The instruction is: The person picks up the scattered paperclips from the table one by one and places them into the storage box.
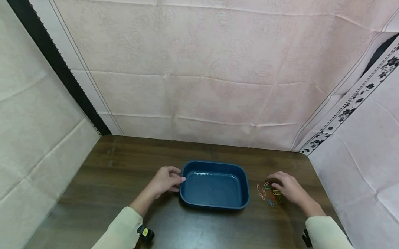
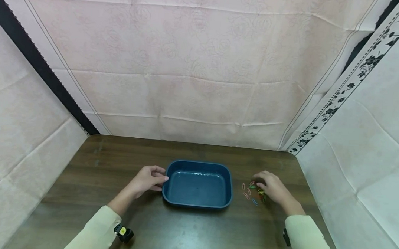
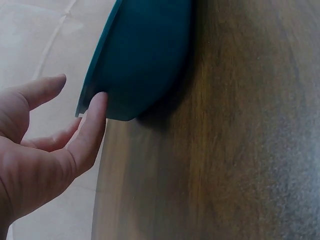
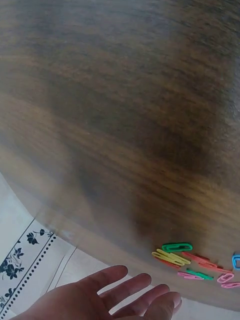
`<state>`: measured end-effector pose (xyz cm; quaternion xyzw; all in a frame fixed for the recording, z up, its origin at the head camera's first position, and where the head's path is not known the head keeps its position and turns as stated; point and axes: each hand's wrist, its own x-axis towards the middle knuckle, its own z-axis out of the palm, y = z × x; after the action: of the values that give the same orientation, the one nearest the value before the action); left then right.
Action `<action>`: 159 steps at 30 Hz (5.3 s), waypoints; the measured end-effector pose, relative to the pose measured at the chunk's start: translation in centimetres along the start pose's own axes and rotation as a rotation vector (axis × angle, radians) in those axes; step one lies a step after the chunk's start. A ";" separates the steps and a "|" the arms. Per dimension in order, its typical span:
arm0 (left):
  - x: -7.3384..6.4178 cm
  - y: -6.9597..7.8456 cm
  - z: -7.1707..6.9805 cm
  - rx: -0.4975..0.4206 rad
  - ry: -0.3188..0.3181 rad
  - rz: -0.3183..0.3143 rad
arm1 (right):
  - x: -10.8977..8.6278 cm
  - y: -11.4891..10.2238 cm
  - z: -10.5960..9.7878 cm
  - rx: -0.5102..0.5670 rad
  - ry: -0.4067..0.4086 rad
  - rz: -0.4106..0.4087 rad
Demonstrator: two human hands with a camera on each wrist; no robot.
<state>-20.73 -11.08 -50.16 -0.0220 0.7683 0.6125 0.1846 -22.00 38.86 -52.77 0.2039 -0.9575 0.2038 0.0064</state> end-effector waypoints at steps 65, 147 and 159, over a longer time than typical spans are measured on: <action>0.4 -0.4 0.2 -0.045 -0.006 -0.041 | 2.5 -0.1 1.4 -0.213 -0.002 -0.117; 0.0 -0.2 0.4 -0.046 -0.012 -0.046 | 2.6 -3.1 -0.7 -0.072 0.041 -0.127; 0.1 -0.3 0.4 -0.047 -0.011 -0.050 | 3.8 -6.1 -1.5 -0.054 0.083 -0.256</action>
<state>-20.65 -10.72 -50.54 -0.0421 0.7519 0.6256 0.2037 -23.21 32.92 -48.67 0.3156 -0.9277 0.1838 0.0776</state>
